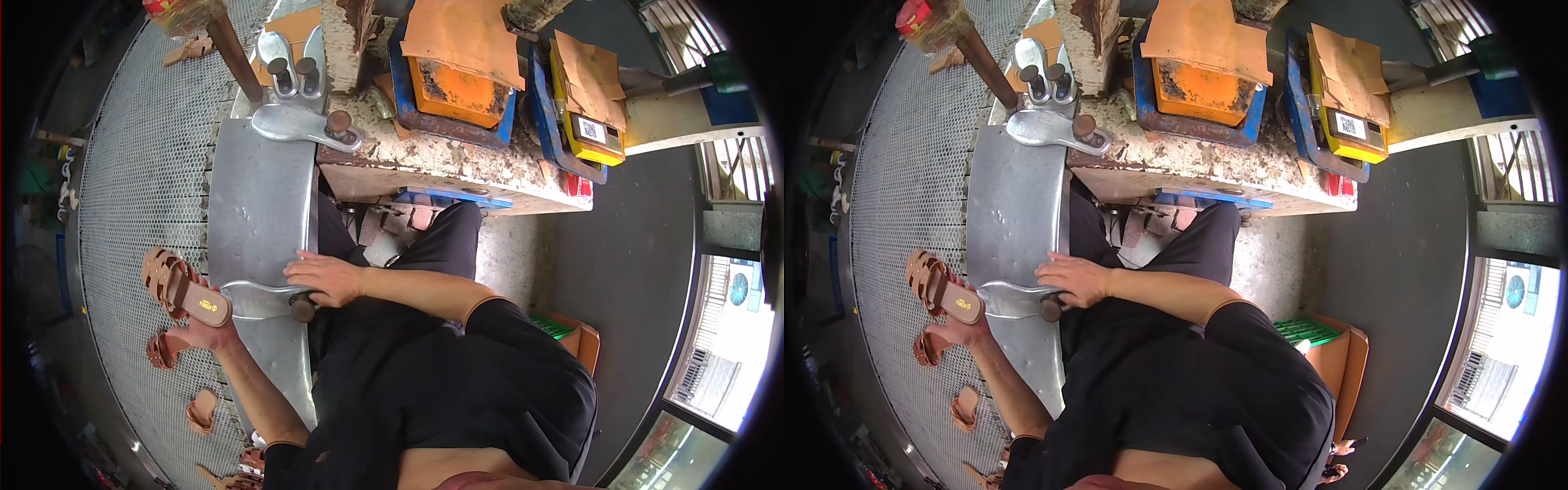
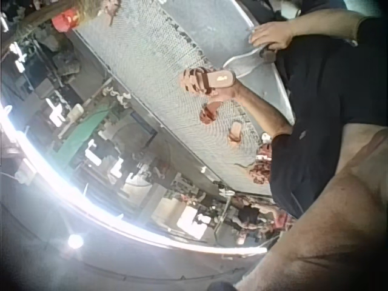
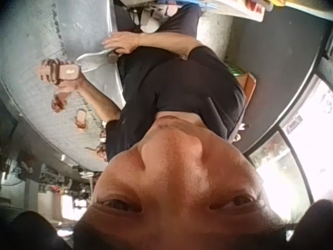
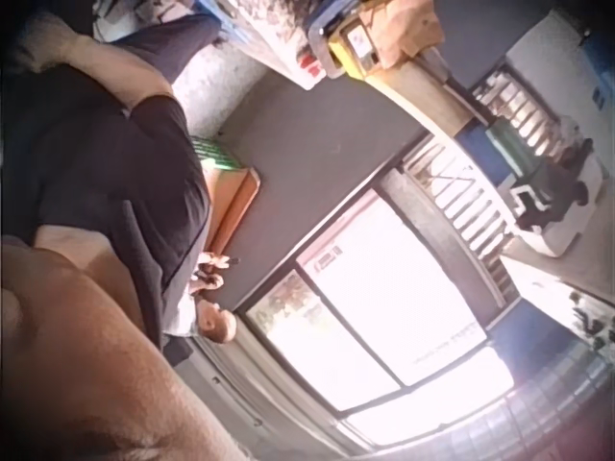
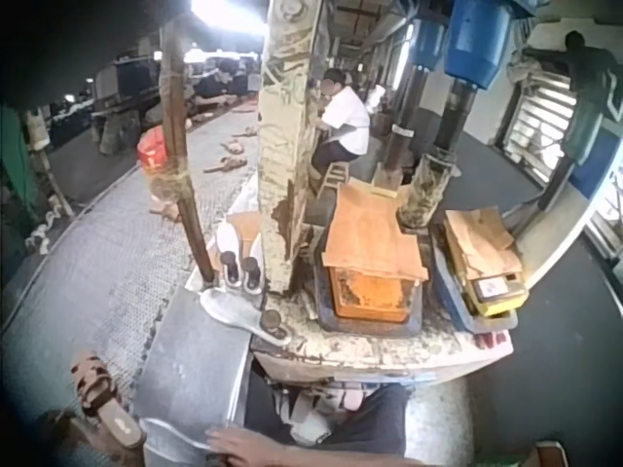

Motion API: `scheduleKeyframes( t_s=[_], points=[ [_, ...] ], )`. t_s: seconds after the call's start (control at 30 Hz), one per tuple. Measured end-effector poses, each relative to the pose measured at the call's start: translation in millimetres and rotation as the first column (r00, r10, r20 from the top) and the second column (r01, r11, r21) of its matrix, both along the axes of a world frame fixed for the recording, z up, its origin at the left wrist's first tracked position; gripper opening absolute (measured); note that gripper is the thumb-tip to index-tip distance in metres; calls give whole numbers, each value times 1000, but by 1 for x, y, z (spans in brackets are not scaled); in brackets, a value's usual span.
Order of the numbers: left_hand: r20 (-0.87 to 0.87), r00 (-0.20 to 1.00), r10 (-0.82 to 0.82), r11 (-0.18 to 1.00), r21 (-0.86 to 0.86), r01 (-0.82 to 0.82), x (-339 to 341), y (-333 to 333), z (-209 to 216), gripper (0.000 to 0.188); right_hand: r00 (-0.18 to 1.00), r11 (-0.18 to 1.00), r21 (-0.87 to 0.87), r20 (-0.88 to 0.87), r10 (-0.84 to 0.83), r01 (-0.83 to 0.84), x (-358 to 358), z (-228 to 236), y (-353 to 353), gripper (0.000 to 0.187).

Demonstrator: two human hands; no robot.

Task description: Pressing shoe soles onto shoes using a mechanical press machine.

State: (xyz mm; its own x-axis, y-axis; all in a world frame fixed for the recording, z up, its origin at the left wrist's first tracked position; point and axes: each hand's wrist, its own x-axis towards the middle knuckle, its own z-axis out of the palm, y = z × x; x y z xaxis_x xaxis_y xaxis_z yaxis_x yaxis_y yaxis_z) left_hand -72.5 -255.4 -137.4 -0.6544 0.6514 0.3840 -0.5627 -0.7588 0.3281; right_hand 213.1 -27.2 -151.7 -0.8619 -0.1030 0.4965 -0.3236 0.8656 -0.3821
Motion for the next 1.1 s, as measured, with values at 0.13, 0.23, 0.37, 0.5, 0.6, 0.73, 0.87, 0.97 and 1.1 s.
scheduleKeyframes(
  t_s=[0.13, 0.23, 0.37, 0.5, 0.6, 0.73, 0.87, 0.97, 1.1],
  points=[
    [-57, 997, 49, 999, 18, -48, -5, -14, 2, 142, 991, 971, -217, -109, 78, -100, 5, -10, -39, 59],
    [-70, 989, 129, 991, -27, -131, -18, -18, 1, 140, 970, 990, -139, -243, -7, -27, -23, -39, -42, 56],
    [-7, 981, 195, 975, -109, -195, -34, -39, -14, 97, 986, 887, -459, -120, -112, 44, 8, -10, -67, 45],
    [-102, 953, 286, 953, -76, -294, -44, -28, 6, 54, 897, 699, -598, 82, -434, 393, 56, 69, -84, 29],
    [-4, 987, 162, 980, -117, -161, -11, 41, 17, 54, 853, 520, -799, -18, -522, 301, 75, 94, -93, 21],
    [136, 991, -8, 984, -177, 32, 121, 97, 96, 73, 805, 584, -754, -129, -579, 299, 89, 117, -107, 23],
    [79, 974, -210, 963, -156, 221, 178, 115, 89, 67, 708, 672, -665, -301, -639, 325, 75, 118, -100, 23],
    [120, 970, -209, 958, -176, 228, 232, 120, 104, 63, 655, 695, -598, -345, -672, 398, 58, 139, -72, 25],
    [129, 935, -331, 913, -208, 352, 235, 120, 115, 57, 731, 725, -403, -173, -660, 559, 84, 154, -67, 70]
  ],
)
